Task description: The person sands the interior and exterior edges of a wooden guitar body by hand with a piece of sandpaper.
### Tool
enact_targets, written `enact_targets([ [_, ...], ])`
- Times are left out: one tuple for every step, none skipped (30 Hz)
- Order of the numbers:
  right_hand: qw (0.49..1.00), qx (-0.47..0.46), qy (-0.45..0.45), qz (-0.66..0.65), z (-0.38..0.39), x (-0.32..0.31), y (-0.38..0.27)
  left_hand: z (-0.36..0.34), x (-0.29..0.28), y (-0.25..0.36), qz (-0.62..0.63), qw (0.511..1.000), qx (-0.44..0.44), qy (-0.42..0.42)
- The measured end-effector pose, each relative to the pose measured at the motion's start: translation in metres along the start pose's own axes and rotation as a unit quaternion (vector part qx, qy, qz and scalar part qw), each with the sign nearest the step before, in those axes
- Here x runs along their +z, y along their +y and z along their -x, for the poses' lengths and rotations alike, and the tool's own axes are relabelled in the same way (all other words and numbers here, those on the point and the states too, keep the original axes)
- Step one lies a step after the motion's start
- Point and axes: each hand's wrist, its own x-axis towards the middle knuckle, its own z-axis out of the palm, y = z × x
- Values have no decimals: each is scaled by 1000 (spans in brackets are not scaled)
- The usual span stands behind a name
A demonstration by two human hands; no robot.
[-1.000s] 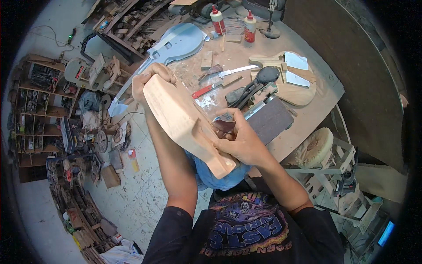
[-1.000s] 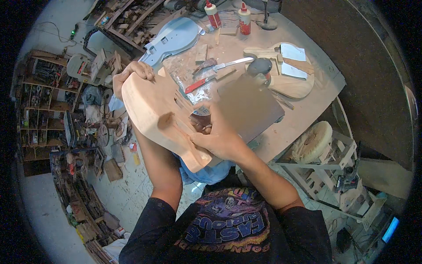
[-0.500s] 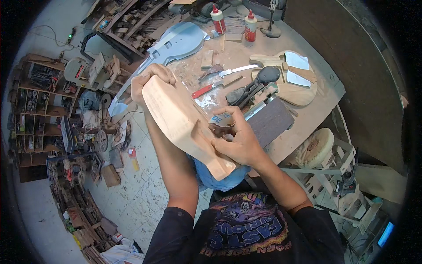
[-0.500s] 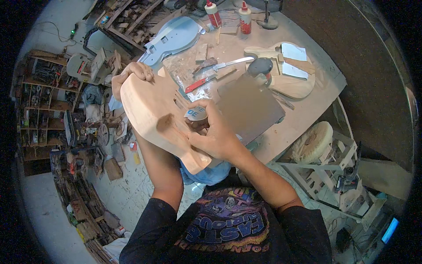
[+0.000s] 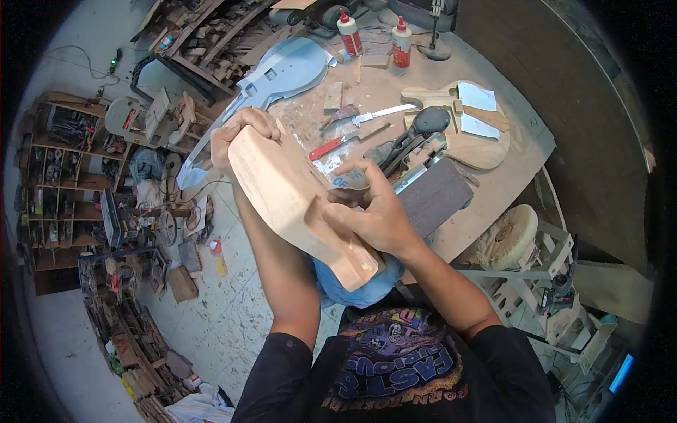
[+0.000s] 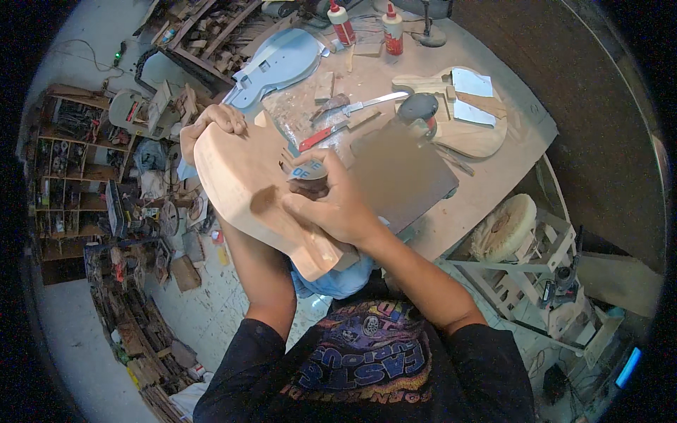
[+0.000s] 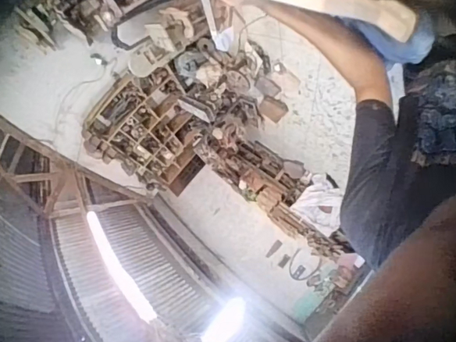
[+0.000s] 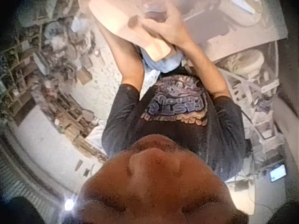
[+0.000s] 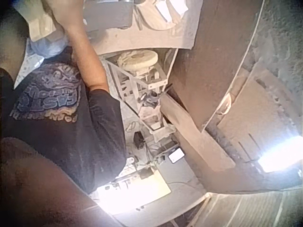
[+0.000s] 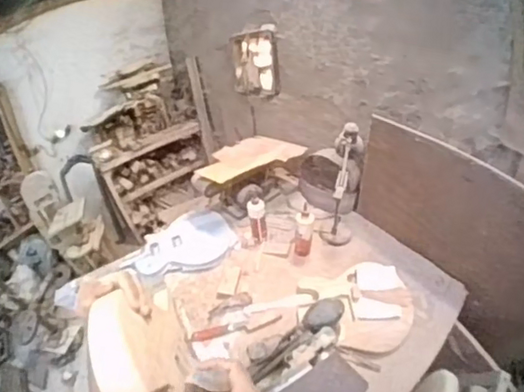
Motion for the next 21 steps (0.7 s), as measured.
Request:
enact_targets([
  [1000, 18, -7, -16, 3, -4, -1, 0, -1, 0, -4, 1000, 5, 1],
  [999, 33, -14, -11, 5, -7, 1, -1, -2, 1, -8, 1000, 10, 3],
  [999, 49, -18, -4, 8, -12, 4, -1, -2, -1, -10, 1000, 14, 4],
  [998, 64, -22, 2, 10, -17, 8, -2, -3, -2, -9, 1000, 8, 3],
  [999, 52, -15, 8, 15, -22, 12, -3, -4, -2, -9, 1000, 1, 2],
  [999, 41, -10, 15, 19, -25, 15, -2, -6, -2, -9, 1000, -6, 3],
  [999, 29, -4, 21, 23, -28, 16, -2, -7, -2, -5, 1000, -9, 6],
  [999, 51, 2, 8, 26, -31, 14, -3, -8, -2, -1, 1000, -13, 9],
  [997, 75, 8, -4, 29, -31, 5, -3, -9, -2, 3, 1000, -17, 14],
  [995, 98, 13, -17, 30, -30, -1, -3, -10, -3, 10, 1000, -18, 13],
  [996, 87, 13, -4, 30, -30, -2, -2, -11, -3, 15, 1000, -20, 12],
  [997, 75, 14, 9, 30, -31, -2, -3, -11, -5, 23, 999, -21, 9],
  [998, 64, 15, 23, 29, -31, -4, -4, -12, -6, 31, 999, -20, -1],
  [996, 87, 6, 31, 29, -29, -9, -4, -13, -8, 38, 999, -18, -11],
  [993, 109, -5, 40, 29, -26, -18, -5, -14, -8, 45, 999, -16, -19],
  [990, 132, -16, 49, 28, -24, -22, -5, -16, -9, 55, 998, -18, -10],
  [991, 120, -25, 60, 27, -22, -21, -5, -17, -10, 64, 998, -21, 0],
  [991, 108, -33, 71, 27, -22, -19, -5, -16, -11, 75, 997, -23, 9],
  [991, 96, -41, 82, 27, -21, -17, -5, -15, -12, 84, 996, -35, 20],
  [989, 82, -45, 118, 25, -19, -16, -6, -14, -12, 93, 994, -48, 31],
  [985, 67, -49, 152, 23, -17, -16, -6, -15, -11, 101, 992, -60, 42],
])
